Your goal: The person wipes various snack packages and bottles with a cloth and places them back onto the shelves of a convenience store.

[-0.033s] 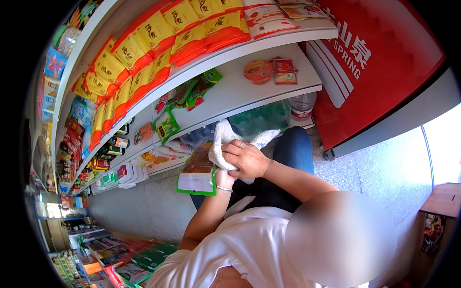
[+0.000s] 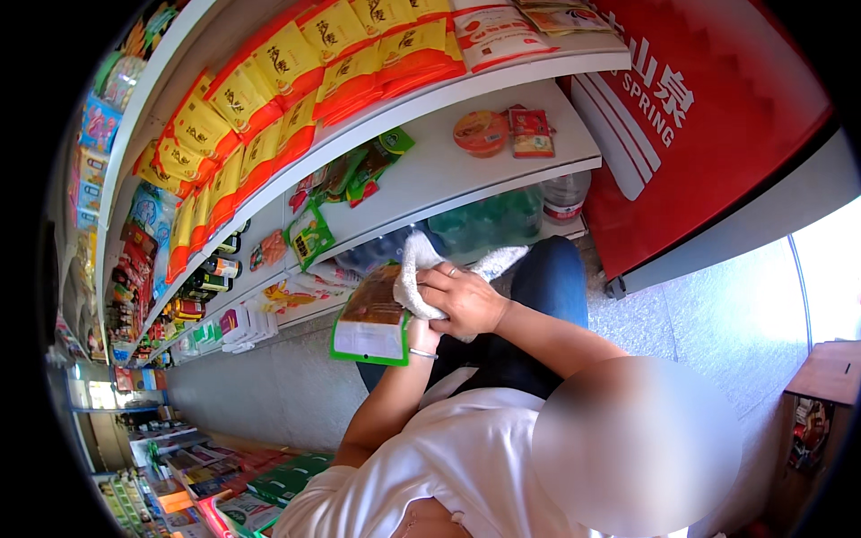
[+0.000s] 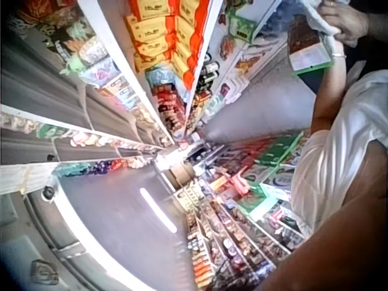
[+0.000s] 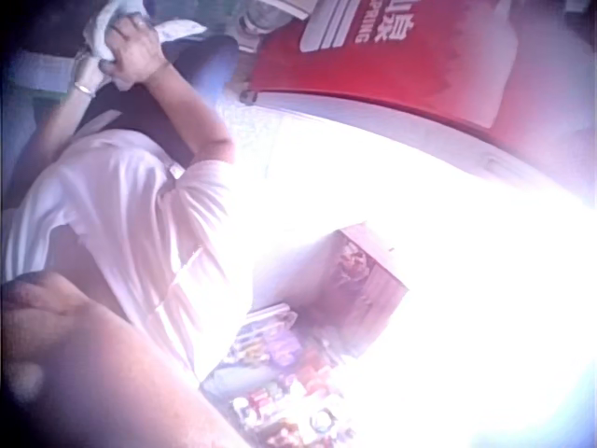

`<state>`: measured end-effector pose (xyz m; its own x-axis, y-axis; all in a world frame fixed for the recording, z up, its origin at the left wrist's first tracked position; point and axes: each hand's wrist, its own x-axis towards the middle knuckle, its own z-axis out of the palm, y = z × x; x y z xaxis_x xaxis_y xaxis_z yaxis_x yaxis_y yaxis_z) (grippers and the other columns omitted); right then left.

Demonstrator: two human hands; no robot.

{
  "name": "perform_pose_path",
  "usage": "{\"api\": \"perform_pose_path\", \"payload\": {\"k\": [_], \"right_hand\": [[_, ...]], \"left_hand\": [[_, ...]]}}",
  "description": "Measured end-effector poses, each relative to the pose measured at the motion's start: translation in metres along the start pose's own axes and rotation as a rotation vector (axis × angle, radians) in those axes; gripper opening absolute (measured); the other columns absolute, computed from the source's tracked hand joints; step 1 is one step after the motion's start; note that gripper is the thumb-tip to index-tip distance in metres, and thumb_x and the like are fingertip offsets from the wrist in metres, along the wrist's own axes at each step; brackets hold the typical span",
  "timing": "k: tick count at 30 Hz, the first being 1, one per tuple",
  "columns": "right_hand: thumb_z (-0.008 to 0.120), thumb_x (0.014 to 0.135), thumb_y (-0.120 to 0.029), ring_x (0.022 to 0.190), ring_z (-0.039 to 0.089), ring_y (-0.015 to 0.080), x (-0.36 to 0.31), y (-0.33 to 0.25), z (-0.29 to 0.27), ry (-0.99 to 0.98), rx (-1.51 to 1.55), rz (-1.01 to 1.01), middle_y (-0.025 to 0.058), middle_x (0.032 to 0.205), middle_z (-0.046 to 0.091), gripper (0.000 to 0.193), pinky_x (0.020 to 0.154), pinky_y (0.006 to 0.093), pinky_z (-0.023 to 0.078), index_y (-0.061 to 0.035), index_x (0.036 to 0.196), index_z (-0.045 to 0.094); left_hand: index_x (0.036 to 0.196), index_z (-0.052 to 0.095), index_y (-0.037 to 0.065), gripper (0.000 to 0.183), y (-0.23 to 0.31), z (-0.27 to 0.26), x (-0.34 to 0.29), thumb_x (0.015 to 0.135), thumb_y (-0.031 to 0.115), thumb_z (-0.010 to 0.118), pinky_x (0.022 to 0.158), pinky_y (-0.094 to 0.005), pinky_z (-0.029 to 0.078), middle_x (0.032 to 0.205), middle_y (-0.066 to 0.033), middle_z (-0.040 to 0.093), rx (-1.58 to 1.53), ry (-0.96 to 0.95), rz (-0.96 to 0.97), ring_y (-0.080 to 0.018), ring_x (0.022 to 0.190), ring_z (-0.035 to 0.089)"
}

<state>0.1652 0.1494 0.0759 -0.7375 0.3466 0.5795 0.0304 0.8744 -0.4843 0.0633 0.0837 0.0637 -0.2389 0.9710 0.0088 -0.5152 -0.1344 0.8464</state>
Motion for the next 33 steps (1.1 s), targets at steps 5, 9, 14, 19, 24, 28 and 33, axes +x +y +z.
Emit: {"api": "perform_pose_path", "payload": {"k": [5, 9, 14, 19, 24, 28, 33], "right_hand": [[0.066, 0.063, -0.024, 0.099, 0.051, 0.0364, -0.032, 0.004, 0.007, -0.071, 0.074, 0.220, 0.0212, 0.115, 0.045, 0.050, 0.079, 0.0383, 0.047, 0.0037, 0.103, 0.051], [0.066, 0.063, -0.025, 0.092, 0.053, 0.0359, -0.030, -0.002, 0.008, 0.053, -0.148, 0.441, 0.0185, 0.114, 0.046, 0.051, 0.077, 0.0388, 0.047, 0.0023, 0.104, 0.051], [0.061, 0.066, -0.008, 0.081, 0.057, 0.0311, -0.044, 0.039, 0.008, 0.202, -0.152, 0.764, 0.0150, 0.089, 0.058, 0.037, 0.072, 0.0367, 0.047, 0.0008, 0.101, 0.052], [0.056, 0.082, -0.005, 0.079, 0.051, 0.0080, -0.048, 0.060, -0.023, 0.531, 0.755, 0.783, 0.0014, 0.089, 0.059, 0.025, 0.073, 0.0237, 0.043, 0.0008, 0.106, 0.054], [0.058, 0.081, -0.007, 0.083, 0.049, 0.0070, -0.020, 0.085, -0.027, 0.461, 0.987, 0.765, 0.0000, 0.091, 0.058, 0.028, 0.075, 0.0231, 0.042, 0.0006, 0.108, 0.054], [0.058, 0.082, -0.013, 0.083, 0.050, 0.0082, -0.006, 0.138, -0.008, 0.541, 0.804, 0.850, 0.0025, 0.091, 0.059, 0.028, 0.075, 0.0241, 0.041, 0.0011, 0.106, 0.055], [0.057, 0.084, -0.018, 0.085, 0.051, 0.0105, -0.007, 0.174, -0.003, 0.821, 0.624, 1.171, 0.0037, 0.093, 0.059, 0.029, 0.076, 0.0250, 0.041, -0.0002, 0.106, 0.055]], "left_hand": [[0.115, 0.048, 0.006, 0.041, -0.077, -0.078, 0.001, 0.083, 0.031, 0.050, 0.092, -0.0354, 0.039, 0.114, -0.0113, 0.052, 1.008, -0.068, 0.129, -0.0257, 0.106, 0.050], [0.108, 0.053, 0.005, 0.037, -0.059, -0.040, 0.000, 0.079, 0.027, 0.054, 0.083, -0.0356, 0.043, 0.102, -0.0151, 0.059, 1.080, 0.017, -0.028, -0.0275, 0.099, 0.055], [0.078, 0.057, 0.003, 0.024, -0.064, -0.025, 0.010, 0.079, 0.027, 0.056, 0.057, -0.0394, 0.046, 0.067, -0.0172, 0.060, 1.295, 0.016, -0.093, -0.0302, 0.066, 0.061], [0.092, 0.049, 0.001, 0.041, -0.022, -0.040, 0.037, 0.080, 0.038, 0.061, 0.059, -0.0291, 0.042, 0.078, -0.0038, 0.055, 0.537, 0.288, -0.235, -0.0156, 0.065, 0.051], [0.122, 0.040, -0.002, 0.056, 0.013, -0.057, 0.074, 0.078, 0.021, 0.067, 0.089, -0.0292, 0.039, 0.116, -0.0104, 0.051, 0.461, -0.022, -0.248, -0.0164, 0.106, 0.048], [0.105, 0.053, 0.003, 0.028, 0.004, -0.088, 0.117, 0.081, 0.014, 0.062, 0.081, -0.0250, 0.043, 0.099, -0.0019, 0.057, 0.292, -0.045, -0.343, -0.0096, 0.090, 0.053], [0.100, 0.055, 0.004, 0.023, -0.037, -0.115, 0.197, 0.082, 0.018, 0.061, 0.067, -0.0274, 0.047, 0.091, -0.0017, 0.058, 0.154, 0.194, -0.228, -0.0112, 0.080, 0.055]]}}
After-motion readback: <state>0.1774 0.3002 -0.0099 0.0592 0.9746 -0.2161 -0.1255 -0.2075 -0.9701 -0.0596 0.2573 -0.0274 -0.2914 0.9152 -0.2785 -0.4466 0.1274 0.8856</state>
